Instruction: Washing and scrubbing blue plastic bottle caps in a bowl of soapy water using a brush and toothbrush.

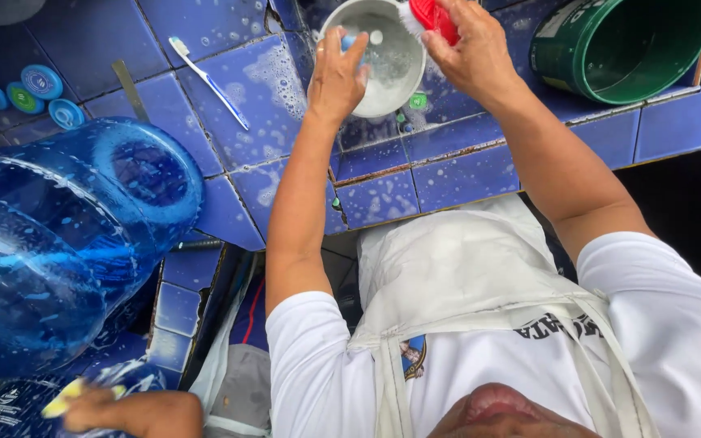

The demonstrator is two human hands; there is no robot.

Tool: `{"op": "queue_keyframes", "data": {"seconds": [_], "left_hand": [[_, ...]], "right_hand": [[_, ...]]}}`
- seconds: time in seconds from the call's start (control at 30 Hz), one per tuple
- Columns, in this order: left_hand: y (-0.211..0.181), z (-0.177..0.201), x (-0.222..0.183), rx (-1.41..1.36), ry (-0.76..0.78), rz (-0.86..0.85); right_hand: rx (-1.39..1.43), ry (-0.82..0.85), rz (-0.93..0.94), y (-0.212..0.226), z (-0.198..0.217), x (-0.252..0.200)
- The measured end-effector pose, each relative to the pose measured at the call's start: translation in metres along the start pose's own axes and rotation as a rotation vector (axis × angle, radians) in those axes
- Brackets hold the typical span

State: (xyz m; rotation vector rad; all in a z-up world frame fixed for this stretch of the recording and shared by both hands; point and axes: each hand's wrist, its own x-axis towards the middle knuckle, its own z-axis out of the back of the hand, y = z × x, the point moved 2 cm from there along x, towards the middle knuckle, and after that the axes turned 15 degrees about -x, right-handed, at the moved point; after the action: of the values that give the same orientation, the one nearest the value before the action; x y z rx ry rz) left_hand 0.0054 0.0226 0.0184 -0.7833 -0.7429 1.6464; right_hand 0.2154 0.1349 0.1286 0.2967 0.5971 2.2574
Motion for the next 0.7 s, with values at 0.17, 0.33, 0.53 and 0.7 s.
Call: {"op": "queue_keyframes", "data": {"seconds": [0.17, 0.33, 0.53, 0.7], "left_hand": [[-0.029, 0.003, 0.010, -0.632, -0.083, 0.329], [-0.019, -0.061, 0.030, -1.831, -0.970, 0.840], [-0.056, -0.046, 0.039, -1.346, -1.011, 1.137], [-0.050, -0.067, 0.049, -1.508, -0.856, 0.826]], "right_hand": [[0.103, -0.099, -0.046, -0.004, 0.000, -0.008], [0.272, -0.155, 0.116, 0.057, -0.049, 0.005], [0.275, -0.193, -0.036, 0.009, -0.109, 0.006], [0.302, -0.134, -0.086, -0.020, -0.110, 0.010]]}}
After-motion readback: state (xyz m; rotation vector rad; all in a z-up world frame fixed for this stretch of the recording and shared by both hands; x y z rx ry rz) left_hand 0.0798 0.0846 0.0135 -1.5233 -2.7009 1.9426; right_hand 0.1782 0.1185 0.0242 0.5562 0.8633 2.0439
